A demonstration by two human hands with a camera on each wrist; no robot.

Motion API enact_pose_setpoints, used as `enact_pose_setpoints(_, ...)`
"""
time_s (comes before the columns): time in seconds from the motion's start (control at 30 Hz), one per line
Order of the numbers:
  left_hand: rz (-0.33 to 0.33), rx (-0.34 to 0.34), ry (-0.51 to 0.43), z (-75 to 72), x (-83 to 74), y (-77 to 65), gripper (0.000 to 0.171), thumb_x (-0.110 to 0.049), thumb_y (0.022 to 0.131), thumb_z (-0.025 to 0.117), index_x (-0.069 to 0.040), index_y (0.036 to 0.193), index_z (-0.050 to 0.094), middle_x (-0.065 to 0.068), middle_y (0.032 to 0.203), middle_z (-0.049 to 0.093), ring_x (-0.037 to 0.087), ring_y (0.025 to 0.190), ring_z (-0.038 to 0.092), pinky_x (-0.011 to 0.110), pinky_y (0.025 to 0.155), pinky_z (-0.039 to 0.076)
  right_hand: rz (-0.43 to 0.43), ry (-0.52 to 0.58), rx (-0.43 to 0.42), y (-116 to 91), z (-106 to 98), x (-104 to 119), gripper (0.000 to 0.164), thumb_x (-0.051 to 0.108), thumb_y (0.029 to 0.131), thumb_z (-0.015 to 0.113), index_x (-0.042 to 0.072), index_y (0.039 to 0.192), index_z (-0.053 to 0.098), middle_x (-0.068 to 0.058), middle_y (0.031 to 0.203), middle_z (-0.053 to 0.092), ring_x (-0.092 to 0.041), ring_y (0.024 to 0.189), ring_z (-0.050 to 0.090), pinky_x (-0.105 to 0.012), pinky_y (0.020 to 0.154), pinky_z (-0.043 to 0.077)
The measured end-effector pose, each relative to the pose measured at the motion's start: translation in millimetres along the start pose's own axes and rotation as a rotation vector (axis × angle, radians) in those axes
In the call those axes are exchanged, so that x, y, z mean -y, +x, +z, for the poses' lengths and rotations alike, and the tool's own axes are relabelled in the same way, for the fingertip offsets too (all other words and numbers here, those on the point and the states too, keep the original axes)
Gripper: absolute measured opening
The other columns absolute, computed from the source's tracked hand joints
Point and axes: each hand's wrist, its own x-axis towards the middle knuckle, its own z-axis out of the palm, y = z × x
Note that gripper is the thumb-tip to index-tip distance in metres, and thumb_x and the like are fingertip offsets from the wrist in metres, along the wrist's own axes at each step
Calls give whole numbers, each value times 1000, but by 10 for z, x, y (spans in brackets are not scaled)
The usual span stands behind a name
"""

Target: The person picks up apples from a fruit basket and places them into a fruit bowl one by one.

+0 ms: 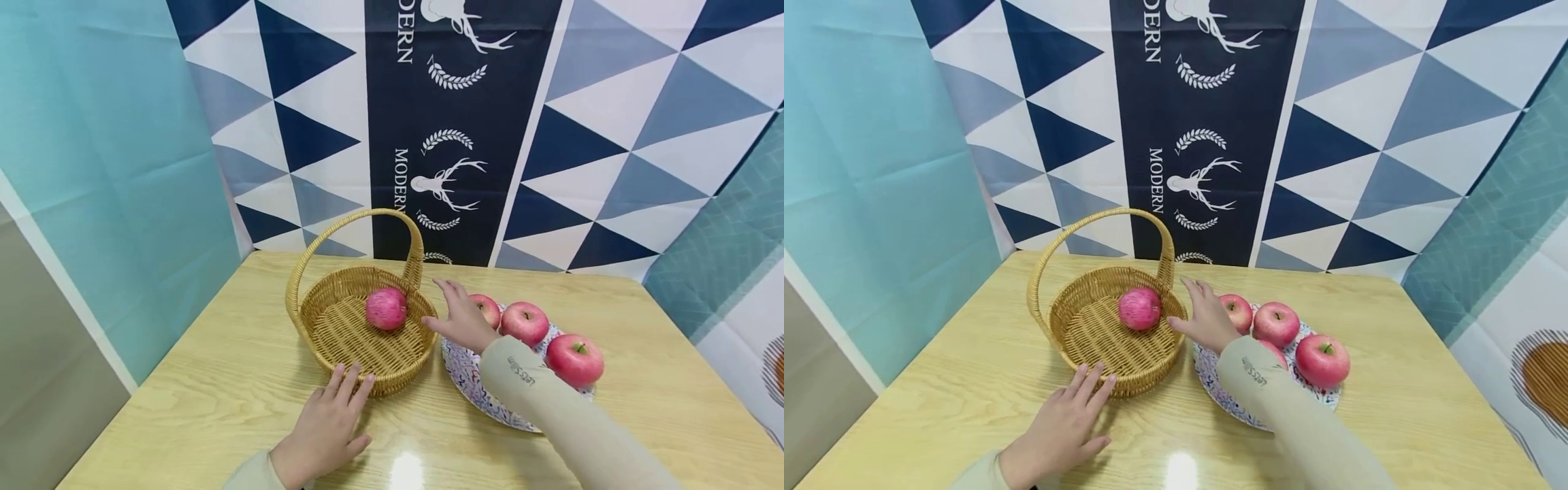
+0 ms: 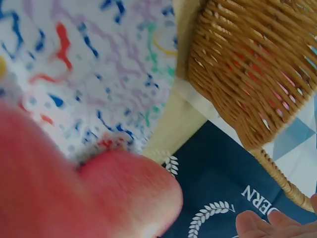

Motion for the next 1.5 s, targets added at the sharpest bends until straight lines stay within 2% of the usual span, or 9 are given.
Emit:
enact_pose_setpoints(0.13,-6,8,8,10,-3,-5,83,-51,81,70,-3,143,42,25,145,37,43,129,41,46,83,52,-33,-9,4,80,2,52,82,28,80,72,2,147,31,-33,146,27,-50,130,34,-66,99,31)
enact_pose_setpoints(0.27,-9,8,21,20,-2,-10,84,-52,80,69,-3,143,42,25,144,38,43,129,41,45,82,52,-43,88,42,203,15,92,86,22,79,75,0,148,29,-33,144,28,-48,130,33,-64,101,30)
enact_pose_setpoints(0.43,-10,9,15,20,5,8,84,-52,81,69,-3,143,41,25,145,37,43,129,41,45,82,52,7,212,80,347,16,110,87,15,80,76,1,149,25,-32,145,29,-49,126,37,-59,101,34)
enact_pose_setpoints(0.53,-9,15,14,17,5,17,85,-53,81,69,-3,144,41,25,145,36,43,129,41,45,83,52,21,207,138,387,10,145,90,13,77,77,3,150,24,-31,147,27,-51,126,38,-59,101,35)
enact_pose_setpoints(0.63,-16,13,22,13,3,20,85,-54,80,69,-3,143,41,25,144,37,44,128,42,45,83,52,-22,154,197,433,23,203,93,14,75,78,1,150,23,-31,147,28,-49,131,33,-60,104,30)
enact_pose_setpoints(0.8,-23,14,39,5,-4,21,85,-54,81,68,-3,143,41,25,144,37,43,128,42,45,84,52,-73,151,218,555,87,273,94,10,74,77,-1,149,22,-29,147,31,-45,134,31,-56,106,28)
enact_pose_setpoints(1.0,-14,26,42,6,-12,32,84,-54,82,67,-4,144,41,25,145,37,42,129,41,44,83,52,42,268,242,676,176,315,90,8,76,72,2,150,21,-32,145,32,-45,132,34,-54,104,33)
enact_pose_setpoints(1.23,-4,5,37,20,-9,71,83,-53,82,68,-4,144,41,24,145,37,42,130,41,44,83,52,154,265,275,771,175,294,85,12,80,71,4,150,24,-29,148,31,-42,136,31,-53,107,29)
enact_pose_setpoints(1.5,-22,1,37,30,-10,42,83,-53,81,69,-4,143,42,24,145,38,43,129,41,45,84,52,135,173,410,794,59,229,77,12,81,70,-2,146,31,-33,141,38,-44,132,35,-52,106,32)
